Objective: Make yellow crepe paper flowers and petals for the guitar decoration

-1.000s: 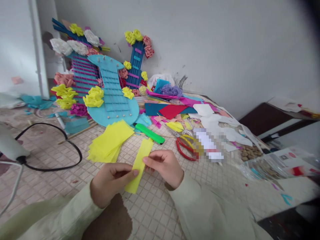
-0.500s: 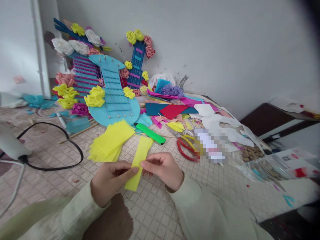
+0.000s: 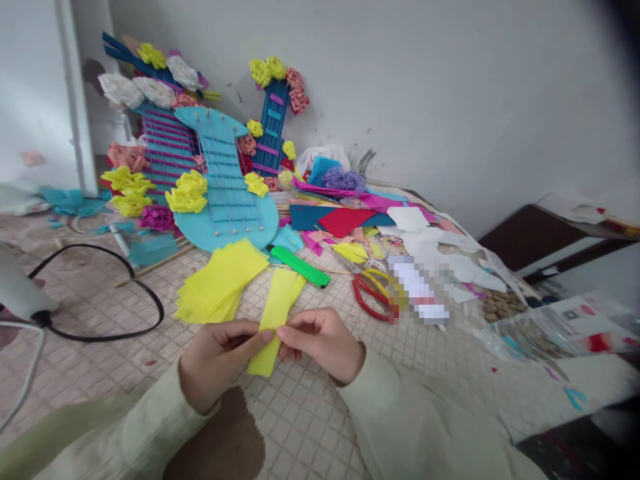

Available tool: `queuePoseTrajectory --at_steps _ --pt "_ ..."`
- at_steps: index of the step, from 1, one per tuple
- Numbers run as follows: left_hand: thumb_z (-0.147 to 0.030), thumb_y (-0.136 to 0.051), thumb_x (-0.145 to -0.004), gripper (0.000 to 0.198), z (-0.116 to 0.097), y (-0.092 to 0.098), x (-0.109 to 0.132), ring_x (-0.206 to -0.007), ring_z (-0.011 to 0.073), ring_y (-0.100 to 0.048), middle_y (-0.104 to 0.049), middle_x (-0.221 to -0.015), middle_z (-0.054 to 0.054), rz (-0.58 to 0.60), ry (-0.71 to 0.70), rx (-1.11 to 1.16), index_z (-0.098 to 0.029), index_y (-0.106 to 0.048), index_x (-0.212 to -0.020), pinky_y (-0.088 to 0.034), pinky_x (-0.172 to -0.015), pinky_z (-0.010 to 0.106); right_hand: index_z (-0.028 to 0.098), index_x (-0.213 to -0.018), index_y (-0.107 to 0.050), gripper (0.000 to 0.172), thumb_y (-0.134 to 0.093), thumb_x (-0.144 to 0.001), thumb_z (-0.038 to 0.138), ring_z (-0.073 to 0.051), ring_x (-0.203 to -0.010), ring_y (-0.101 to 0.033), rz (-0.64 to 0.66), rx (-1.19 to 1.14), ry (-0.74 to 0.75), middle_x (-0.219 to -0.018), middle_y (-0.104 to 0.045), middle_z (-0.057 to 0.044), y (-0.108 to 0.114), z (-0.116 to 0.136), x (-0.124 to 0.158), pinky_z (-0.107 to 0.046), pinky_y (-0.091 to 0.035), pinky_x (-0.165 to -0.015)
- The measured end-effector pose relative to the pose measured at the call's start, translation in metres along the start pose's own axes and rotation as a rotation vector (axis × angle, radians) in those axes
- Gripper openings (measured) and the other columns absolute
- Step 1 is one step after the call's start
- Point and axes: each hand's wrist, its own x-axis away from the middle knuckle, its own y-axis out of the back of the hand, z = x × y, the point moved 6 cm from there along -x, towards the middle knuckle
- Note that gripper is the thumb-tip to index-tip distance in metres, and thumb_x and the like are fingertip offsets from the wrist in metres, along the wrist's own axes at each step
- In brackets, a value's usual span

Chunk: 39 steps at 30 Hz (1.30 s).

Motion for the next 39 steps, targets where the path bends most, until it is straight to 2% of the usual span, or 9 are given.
queuePoseTrajectory --at_steps 3,6,11,17,23,26,32,36,39 --pt "-0.034 -0.072 -0.051 0.013 0.009 0.003 -0.002 -0.053 0.013 -0.053 -0.068 -0.055 0.001 -0.007 0.025 -0.017 -0.024 -0.075 -0.06 -0.041 -0.05 0.018 0.011 -0.065 -0.064 0.034 -0.072 -0.061 0.044 -0.007 -0.046 -0.052 -0.006 0.008 0.022 -0.054 -0.061 0.0 0.0 -0.001 0.0 -0.021 -0.041 -0.046" --pt "-0.036 -0.068 -0.062 0.015 0.016 0.005 -0.003 -0.06 0.0139 -0.057 -0.07 -0.062 0.002 0.034 0.01 -0.022 -0.024 -0.075 -0.067 -0.043 -0.056 0.019 0.011 -0.066 -0.063 0.035 -0.072 -0.061 0.044 -0.008 -0.047 -0.054 0.005 0.007 0.021 -0.054 -0.061 0.0 -0.001 -0.002 0.0 -0.021 -0.041 -0.047" --pt "-0.036 -0.066 -0.067 0.017 0.022 0.005 -0.003 -0.065 0.0161 -0.059 -0.071 -0.067 0.003 0.065 0.001 -0.014 -0.022 -0.075 -0.072 -0.045 -0.061 0.023 0.011 -0.064 -0.063 0.036 -0.07 -0.063 0.047 -0.008 -0.047 -0.053 0.057 0.034 0.009 -0.054 -0.06 -0.001 -0.004 -0.002 0.001 -0.021 -0.042 -0.047" --pt "-0.036 -0.066 -0.066 0.019 0.022 0.004 -0.004 -0.063 0.0164 -0.059 -0.071 -0.066 0.004 0.057 0.014 0.029 -0.02 -0.074 -0.07 -0.045 -0.061 0.025 0.011 -0.061 -0.063 0.034 -0.072 -0.061 0.044 -0.007 -0.046 -0.052 0.063 0.008 -0.002 -0.052 -0.06 0.0 -0.007 -0.004 0.002 -0.021 -0.042 -0.047" --pt "-0.035 -0.069 -0.061 0.018 0.021 0.007 -0.004 -0.06 0.0159 -0.058 -0.069 -0.063 0.003 -0.004 0.044 0.052 -0.018 -0.073 -0.066 -0.046 -0.058 0.025 0.012 -0.058 -0.062 0.033 -0.074 -0.059 0.042 -0.006 -0.044 -0.05 0.059 0.01 -0.028 -0.051 -0.059 0.001 -0.007 -0.003 0.002 -0.02 -0.042 -0.046" --pt "-0.033 -0.07 -0.06 0.016 0.019 0.005 -0.001 -0.057 0.0154 -0.058 -0.069 -0.062 0.003 -0.021 0.04 0.118 -0.018 -0.071 -0.064 -0.046 -0.054 0.025 0.012 -0.059 -0.062 0.034 -0.073 -0.059 0.044 -0.006 -0.046 -0.051 0.097 0.0 -0.034 -0.053 -0.06 0.001 -0.009 -0.004 0.003 -0.02 -0.042 -0.048" --pt "-0.035 -0.068 -0.061 0.019 0.011 -0.011 0.006 -0.047 0.0161 -0.058 -0.064 -0.048 0.004 0.103 0.072 0.239 -0.017 -0.068 -0.058 -0.044 -0.045 0.024 0.011 -0.064 -0.063 0.035 -0.071 -0.061 0.045 -0.006 -0.048 -0.053 0.193 -0.001 -0.086 -0.055 -0.06 0.001 -0.017 -0.008 0.006 -0.02 -0.042 -0.048" --pt "-0.036 -0.068 -0.061 0.023 0.016 -0.006 0.004 -0.042 0.012 -0.053 -0.061 -0.045 0.002 0.026 0.082 0.196 -0.016 -0.064 -0.051 -0.039 -0.041 0.02 0.011 -0.063 -0.062 0.036 -0.073 -0.058 0.044 -0.006 -0.047 -0.053 0.199 -0.036 -0.131 -0.054 -0.06 0.001 -0.019 -0.011 0.007 -0.02 -0.043 -0.049" --pt "-0.037 -0.069 -0.06 0.022 0.021 0.001 0.001 -0.041 0.0096 -0.048 -0.057 -0.046 -0.001 -0.056 0.073 0.187 -0.016 -0.065 -0.056 -0.035 -0.039 0.02 0.011 -0.063 -0.063 0.032 -0.076 -0.054 0.039 -0.006 -0.046 -0.053 0.225 -0.039 -0.142 -0.054 -0.06 0.002 -0.02 -0.014 0.007 -0.02 -0.043 -0.049"
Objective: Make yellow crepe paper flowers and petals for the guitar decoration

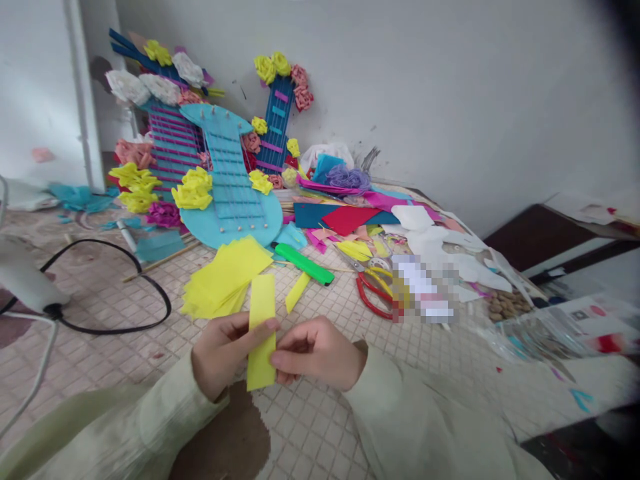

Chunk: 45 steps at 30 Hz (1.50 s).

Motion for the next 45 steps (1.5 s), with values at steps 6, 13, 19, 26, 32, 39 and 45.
queuePoseTrajectory --at_steps 6,13,19,26,32,39,45 --pt "-0.04 -0.071 -0.057 0.024 0.007 0.008 -0.006 -0.043 0.011 -0.048 -0.054 -0.047 -0.003 -0.045 0.017 0.039 -0.017 -0.066 -0.063 -0.034 -0.041 0.022 0.011 -0.064 -0.063 0.031 -0.078 -0.053 0.035 -0.007 -0.047 -0.053 0.002 0.018 -0.023 -0.053 -0.059 0.002 -0.002 -0.004 0.001 -0.021 -0.044 -0.049" --pt "-0.035 -0.075 -0.053 0.022 -0.001 0.014 -0.01 -0.046 0.0083 -0.043 -0.05 -0.048 -0.005 -0.105 -0.04 0.113 -0.017 -0.063 -0.057 -0.033 -0.044 0.021 0.012 -0.065 -0.063 0.03 -0.076 -0.057 0.037 -0.007 -0.049 -0.054 0.037 0.081 -0.037 -0.055 -0.06 0.002 -0.005 -0.008 0.002 -0.021 -0.044 -0.052" --pt "-0.033 -0.079 -0.046 0.025 -0.006 0.021 -0.012 -0.043 0.007 -0.041 -0.049 -0.047 -0.005 -0.191 -0.024 0.239 -0.015 -0.065 -0.057 -0.032 -0.039 0.019 0.012 -0.067 -0.065 0.028 -0.075 -0.059 0.037 -0.008 -0.051 -0.054 0.074 0.14 -0.042 -0.057 -0.06 0.001 -0.006 -0.012 0.003 -0.022 -0.045 -0.055" --pt "-0.032 -0.083 -0.04 0.029 -0.01 0.03 -0.016 -0.05 0.0077 -0.049 -0.058 -0.054 -0.003 -0.243 -0.024 0.332 -0.015 -0.069 -0.06 -0.039 -0.044 0.017 0.012 -0.068 -0.065 0.025 -0.074 -0.06 0.034 -0.007 -0.05 -0.053 0.077 0.195 -0.034 -0.057 -0.059 0.001 -0.009 -0.008 0.005 -0.02 -0.044 -0.053" --pt "-0.03 -0.081 -0.047 0.023 -0.011 0.033 -0.016 -0.051 0.0083 -0.051 -0.06 -0.054 -0.002 -0.255 -0.043 0.347 -0.015 -0.071 -0.062 -0.039 -0.044 0.017 0.013 -0.068 -0.066 0.024 -0.074 -0.06 0.033 -0.007 -0.05 -0.053 0.089 0.218 -0.024 -0.056 -0.059 0.002 -0.011 -0.008 0.007 -0.02 -0.044 -0.052" --pt "-0.026 -0.078 -0.051 0.014 -0.015 0.04 -0.017 -0.058 0.0092 -0.052 -0.064 -0.06 -0.002 -0.295 -0.106 0.348 -0.017 -0.071 -0.058 -0.04 -0.049 0.018 0.013 -0.067 -0.065 0.022 -0.072 -0.063 0.034 -0.007 -0.049 -0.052 0.062 0.219 -0.057 -0.054 -0.058 0.002 -0.01 -0.007 0.007 -0.019 -0.043 -0.05" --pt "-0.024 -0.076 -0.053 0.01 -0.016 0.04 -0.016 -0.058 0.0101 -0.052 -0.063 -0.063 -0.002 -0.326 -0.13 0.358 -0.017 -0.071 -0.058 -0.04 -0.05 0.019 0.012 -0.067 -0.064 0.024 -0.073 -0.061 0.034 -0.006 -0.049 -0.052 0.063 0.199 -0.054 -0.055 -0.058 0.002 -0.01 -0.008 0.006 -0.019 -0.043 -0.05"
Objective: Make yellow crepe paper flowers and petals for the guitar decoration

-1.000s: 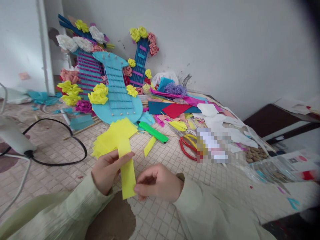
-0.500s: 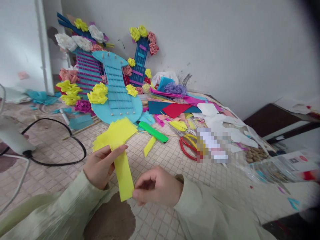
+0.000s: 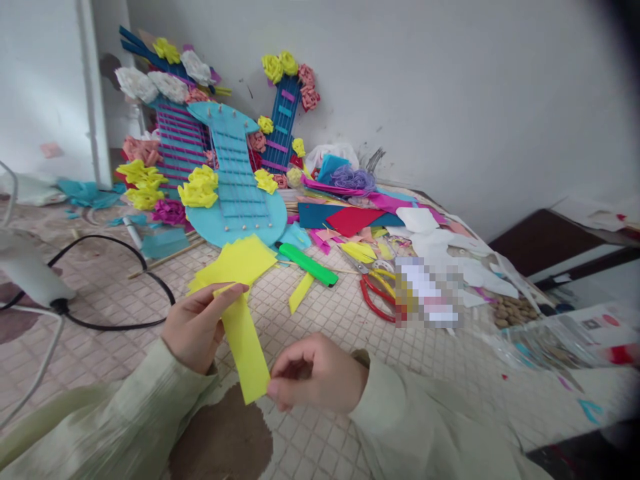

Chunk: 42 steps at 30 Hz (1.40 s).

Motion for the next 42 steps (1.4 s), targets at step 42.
queuePoseTrajectory --at_steps 42 --pt "-0.04 -0.069 -0.062 0.026 0.022 -0.03 0.031 -0.063 0.0156 -0.059 -0.067 -0.07 0.003 0.417 0.066 -0.209 -0.02 -0.071 -0.078 -0.046 -0.055 0.025 0.013 -0.055 -0.055 0.026 -0.065 -0.069 0.033 -0.007 -0.04 -0.046 -0.28 0.012 0.219 -0.046 -0.05 0.002 0.018 0.012 0.002 -0.019 -0.034 -0.039"
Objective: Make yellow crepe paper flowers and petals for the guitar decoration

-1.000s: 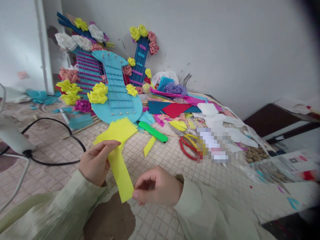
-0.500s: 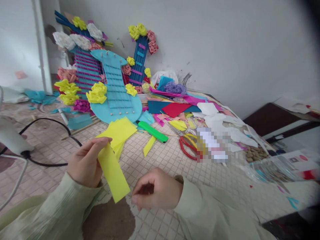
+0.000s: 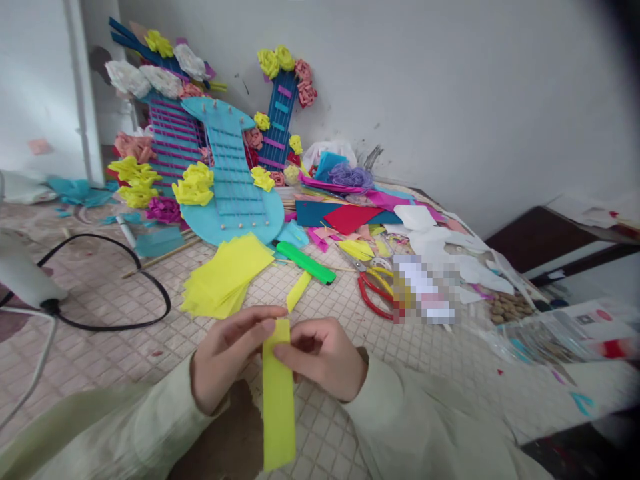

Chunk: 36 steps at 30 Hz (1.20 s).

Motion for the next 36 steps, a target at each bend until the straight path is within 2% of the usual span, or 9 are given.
queuePoseTrajectory --at_steps 3,6,9,16,21,33,36 --pt "-0.043 -0.063 -0.067 0.027 -0.011 0.005 -0.002 -0.054 0.0118 -0.053 -0.061 -0.058 0.0 -0.021 -0.075 -0.053 -0.018 -0.069 -0.074 -0.043 -0.05 0.022 0.014 -0.056 -0.055 0.025 -0.065 -0.068 0.033 -0.008 -0.04 -0.047 -0.062 -0.03 0.006 -0.047 -0.051 0.002 0.005 0.003 -0.001 -0.019 -0.036 -0.039" --pt "-0.033 -0.067 -0.062 0.017 -0.022 0.006 -0.001 -0.049 0.0089 -0.048 -0.054 -0.05 -0.003 -0.056 -0.151 -0.218 -0.016 -0.063 -0.06 -0.039 -0.047 0.019 0.014 -0.055 -0.054 0.026 -0.064 -0.068 0.033 -0.007 -0.04 -0.047 -0.063 -0.015 0.025 -0.046 -0.051 0.002 0.006 0.006 -0.001 -0.019 -0.035 -0.038" --pt "-0.03 -0.067 -0.057 0.017 -0.024 0.004 0.0 -0.048 0.0083 -0.046 -0.053 -0.049 -0.003 -0.071 -0.14 -0.27 -0.016 -0.059 -0.052 -0.038 -0.044 0.018 0.014 -0.054 -0.052 0.026 -0.063 -0.069 0.033 -0.007 -0.04 -0.045 -0.057 0.018 0.049 -0.045 -0.049 0.003 0.006 0.007 -0.001 -0.019 -0.033 -0.038" --pt "-0.032 -0.063 -0.059 0.016 -0.022 0.004 -0.001 -0.049 0.0095 -0.047 -0.055 -0.05 -0.002 -0.057 -0.125 -0.328 -0.016 -0.063 -0.057 -0.038 -0.045 0.019 0.014 -0.055 -0.053 0.026 -0.063 -0.07 0.033 -0.006 -0.041 -0.044 -0.068 0.029 0.063 -0.046 -0.048 0.003 0.008 0.008 -0.002 -0.018 -0.033 -0.039" --pt "-0.033 -0.059 -0.064 0.019 -0.028 0.003 -0.001 -0.046 0.0108 -0.046 -0.053 -0.046 -0.002 -0.041 -0.169 -0.377 -0.018 -0.063 -0.054 -0.039 -0.045 0.02 0.014 -0.055 -0.054 0.026 -0.063 -0.07 0.034 -0.006 -0.04 -0.045 -0.064 0.008 0.057 -0.046 -0.049 0.003 0.008 0.007 -0.002 -0.018 -0.034 -0.038" --pt "-0.038 -0.059 -0.063 0.023 -0.029 0.005 -0.002 -0.046 0.011 -0.045 -0.051 -0.045 -0.002 -0.051 -0.148 -0.372 -0.019 -0.061 -0.051 -0.038 -0.045 0.021 0.013 -0.055 -0.055 0.027 -0.065 -0.07 0.034 -0.006 -0.039 -0.046 -0.073 -0.005 0.053 -0.045 -0.049 0.003 0.01 0.008 -0.001 -0.018 -0.035 -0.038" --pt "-0.037 -0.06 -0.065 0.022 -0.026 0.006 -0.003 -0.047 0.0112 -0.045 -0.051 -0.046 -0.002 -0.044 -0.15 -0.352 -0.018 -0.062 -0.053 -0.038 -0.045 0.021 0.013 -0.057 -0.056 0.029 -0.068 -0.068 0.037 -0.006 -0.039 -0.047 -0.055 -0.087 0.027 -0.047 -0.052 0.003 0.01 0.007 -0.002 -0.017 -0.035 -0.037"
